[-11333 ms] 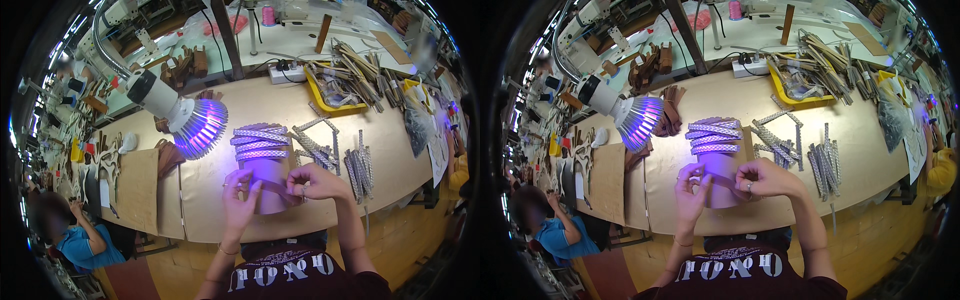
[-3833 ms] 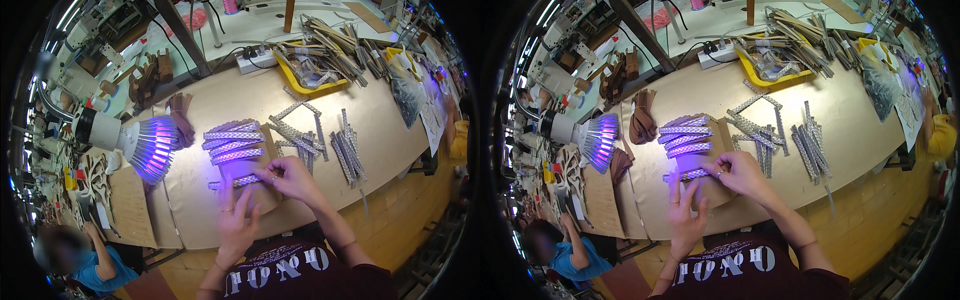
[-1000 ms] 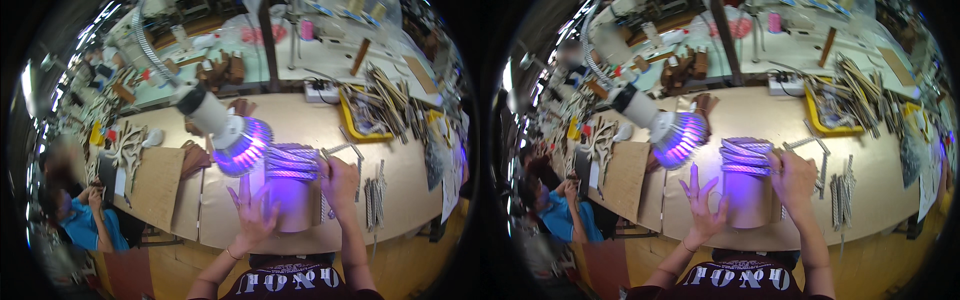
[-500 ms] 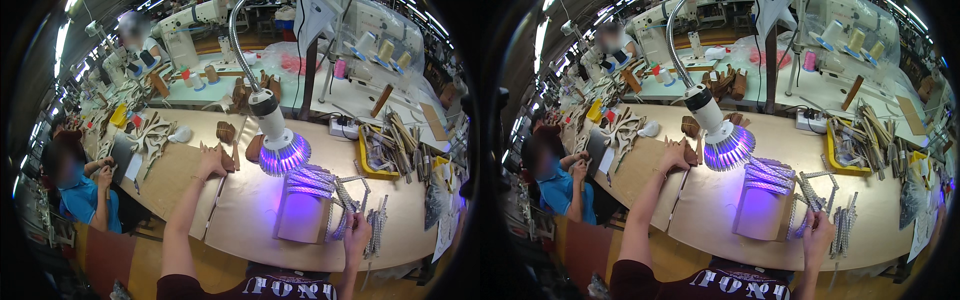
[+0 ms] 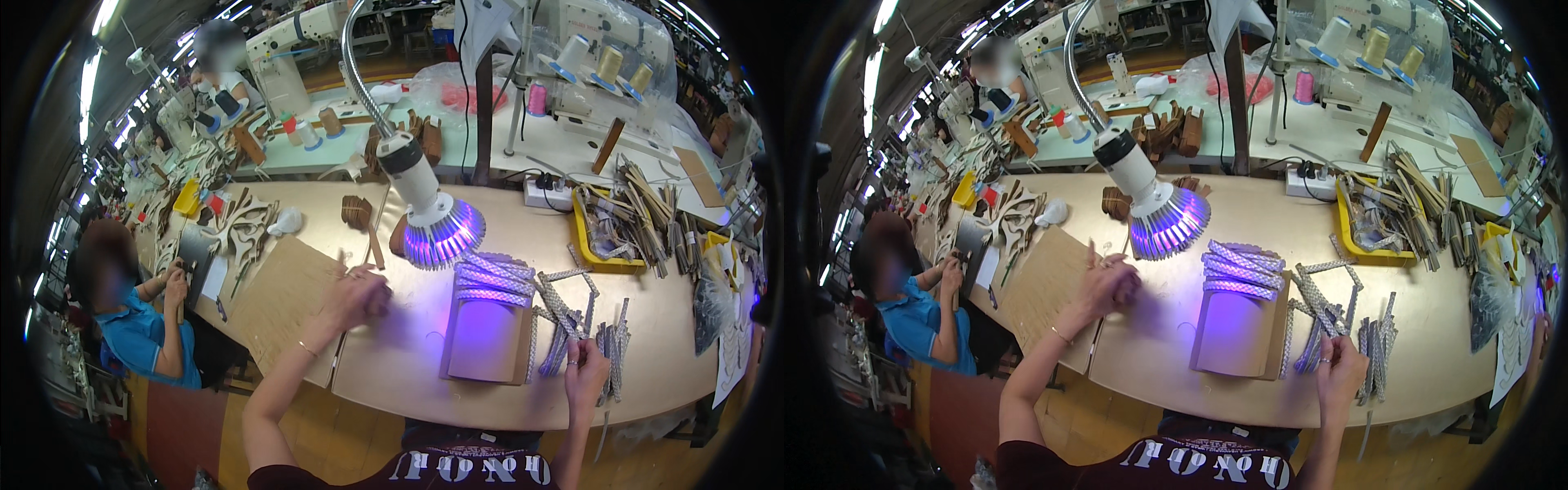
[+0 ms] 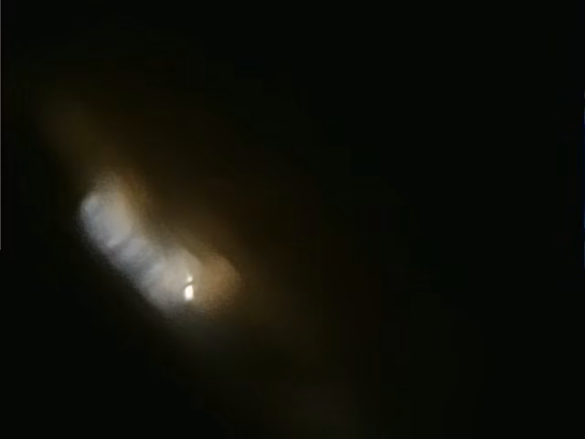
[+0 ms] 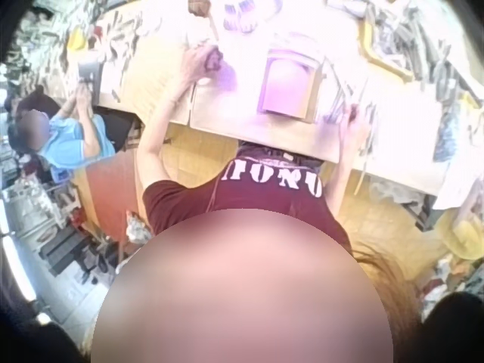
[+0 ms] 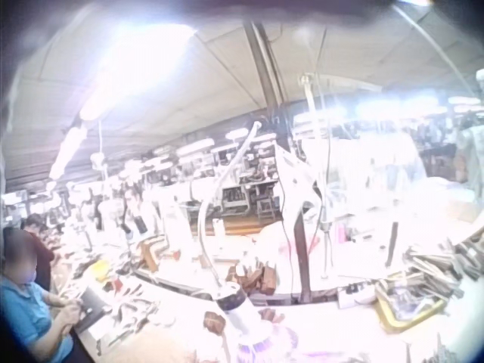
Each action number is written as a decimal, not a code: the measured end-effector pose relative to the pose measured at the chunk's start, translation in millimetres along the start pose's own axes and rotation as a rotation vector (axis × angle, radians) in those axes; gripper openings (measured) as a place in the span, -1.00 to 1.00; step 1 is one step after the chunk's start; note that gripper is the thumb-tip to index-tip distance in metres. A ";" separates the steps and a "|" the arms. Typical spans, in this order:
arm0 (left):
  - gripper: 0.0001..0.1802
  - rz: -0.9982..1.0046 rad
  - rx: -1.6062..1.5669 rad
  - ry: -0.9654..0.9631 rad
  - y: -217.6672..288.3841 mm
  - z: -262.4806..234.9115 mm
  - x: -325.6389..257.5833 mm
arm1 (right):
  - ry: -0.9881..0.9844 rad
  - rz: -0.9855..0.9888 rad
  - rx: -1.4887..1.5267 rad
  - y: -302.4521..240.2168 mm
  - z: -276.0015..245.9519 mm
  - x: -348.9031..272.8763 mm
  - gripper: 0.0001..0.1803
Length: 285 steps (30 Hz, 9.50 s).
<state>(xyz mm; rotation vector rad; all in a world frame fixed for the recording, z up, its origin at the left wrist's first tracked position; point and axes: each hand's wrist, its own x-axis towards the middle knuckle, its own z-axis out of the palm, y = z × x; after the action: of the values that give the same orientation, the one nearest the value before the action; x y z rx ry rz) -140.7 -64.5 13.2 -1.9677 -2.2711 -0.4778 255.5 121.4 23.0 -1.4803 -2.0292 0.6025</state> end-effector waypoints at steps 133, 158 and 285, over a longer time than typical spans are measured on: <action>-0.31 0.494 -0.447 -0.273 353.2 170.8 89.6 | 0.055 0.309 -0.120 116.8 -44.1 4.6 -0.81; -0.64 -0.071 -1.351 -0.216 372.7 120.0 106.1 | -0.204 0.345 0.919 93.2 -84.9 -8.2 -0.83; -0.77 -0.725 -2.076 -0.072 148.1 55.5 2.7 | -0.852 -0.310 0.099 -120.9 34.9 32.7 -0.67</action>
<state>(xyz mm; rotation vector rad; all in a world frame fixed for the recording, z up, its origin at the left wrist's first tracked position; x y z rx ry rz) 10.9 -28.1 -13.3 -0.6528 -2.1628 -3.7755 138.8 116.0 80.1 -0.8699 -2.7170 1.3304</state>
